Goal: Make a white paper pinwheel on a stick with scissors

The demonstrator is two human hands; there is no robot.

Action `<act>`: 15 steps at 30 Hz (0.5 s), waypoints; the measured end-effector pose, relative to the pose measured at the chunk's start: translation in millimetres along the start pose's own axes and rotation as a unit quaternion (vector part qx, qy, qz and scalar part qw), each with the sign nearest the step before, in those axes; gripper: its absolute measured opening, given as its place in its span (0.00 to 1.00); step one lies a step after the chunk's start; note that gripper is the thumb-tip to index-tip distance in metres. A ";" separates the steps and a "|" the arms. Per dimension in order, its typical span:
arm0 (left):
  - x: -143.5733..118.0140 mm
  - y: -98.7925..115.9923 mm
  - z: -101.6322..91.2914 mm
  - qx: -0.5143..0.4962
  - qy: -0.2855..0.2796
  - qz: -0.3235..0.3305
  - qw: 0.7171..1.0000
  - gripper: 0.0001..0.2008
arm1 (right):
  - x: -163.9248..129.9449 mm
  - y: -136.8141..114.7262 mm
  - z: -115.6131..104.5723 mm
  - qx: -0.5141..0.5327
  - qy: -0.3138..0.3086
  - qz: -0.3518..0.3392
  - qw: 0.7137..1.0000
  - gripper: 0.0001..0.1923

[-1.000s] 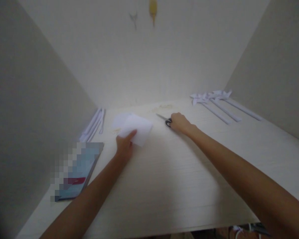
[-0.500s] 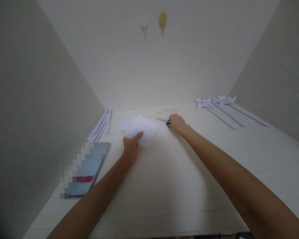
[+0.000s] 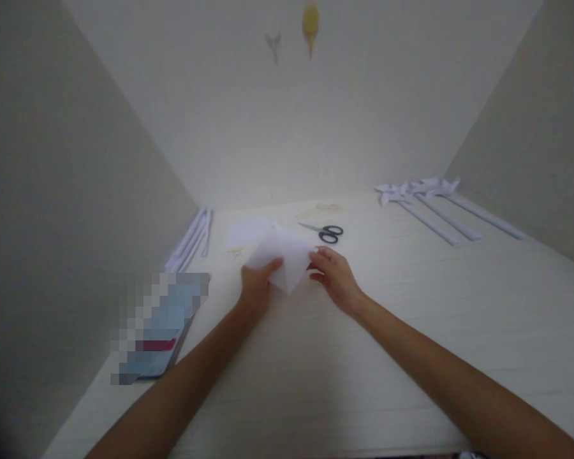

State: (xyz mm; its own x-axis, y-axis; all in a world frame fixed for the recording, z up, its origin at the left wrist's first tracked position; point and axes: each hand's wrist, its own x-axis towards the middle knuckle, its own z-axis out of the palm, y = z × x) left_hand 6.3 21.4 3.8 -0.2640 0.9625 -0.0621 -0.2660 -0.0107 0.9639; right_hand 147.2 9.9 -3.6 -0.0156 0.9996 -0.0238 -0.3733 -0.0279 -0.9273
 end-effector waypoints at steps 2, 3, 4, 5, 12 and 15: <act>-4.6 0.6 2.2 0.022 -0.013 0.005 1.000 0.15 | -2.4 4.7 0.6 0.005 0.026 -0.021 0.999 0.12; -6.7 1.0 3.3 0.033 -0.019 0.005 0.999 0.15 | -1.7 6.6 0.2 -0.002 0.035 -0.032 0.999 0.12; -8.5 1.3 4.3 0.042 -0.022 0.005 0.999 0.14 | -0.3 8.3 -0.8 -0.014 0.040 -0.042 0.998 0.13; -9.9 1.5 5.1 0.048 -0.026 0.003 0.998 0.14 | 1.3 9.7 -2.4 -0.033 0.043 -0.052 0.997 0.13; -11.1 -0.1 5.0 0.081 -0.058 -0.009 0.995 0.15 | 5.8 14.2 -14.2 -0.136 0.082 -0.082 0.984 0.14; -10.0 -1.5 4.5 0.088 -0.051 -0.022 0.995 0.15 | 3.9 10.6 -12.3 -0.111 0.093 -0.086 0.986 0.13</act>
State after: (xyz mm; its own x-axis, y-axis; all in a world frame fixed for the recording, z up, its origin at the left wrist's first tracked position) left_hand 13.5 13.0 4.1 -0.1578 0.9836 -0.0871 -0.1058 0.0708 0.9919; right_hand 154.6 13.6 -18.1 0.2085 0.9737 0.0921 -0.1432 0.1235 -0.9820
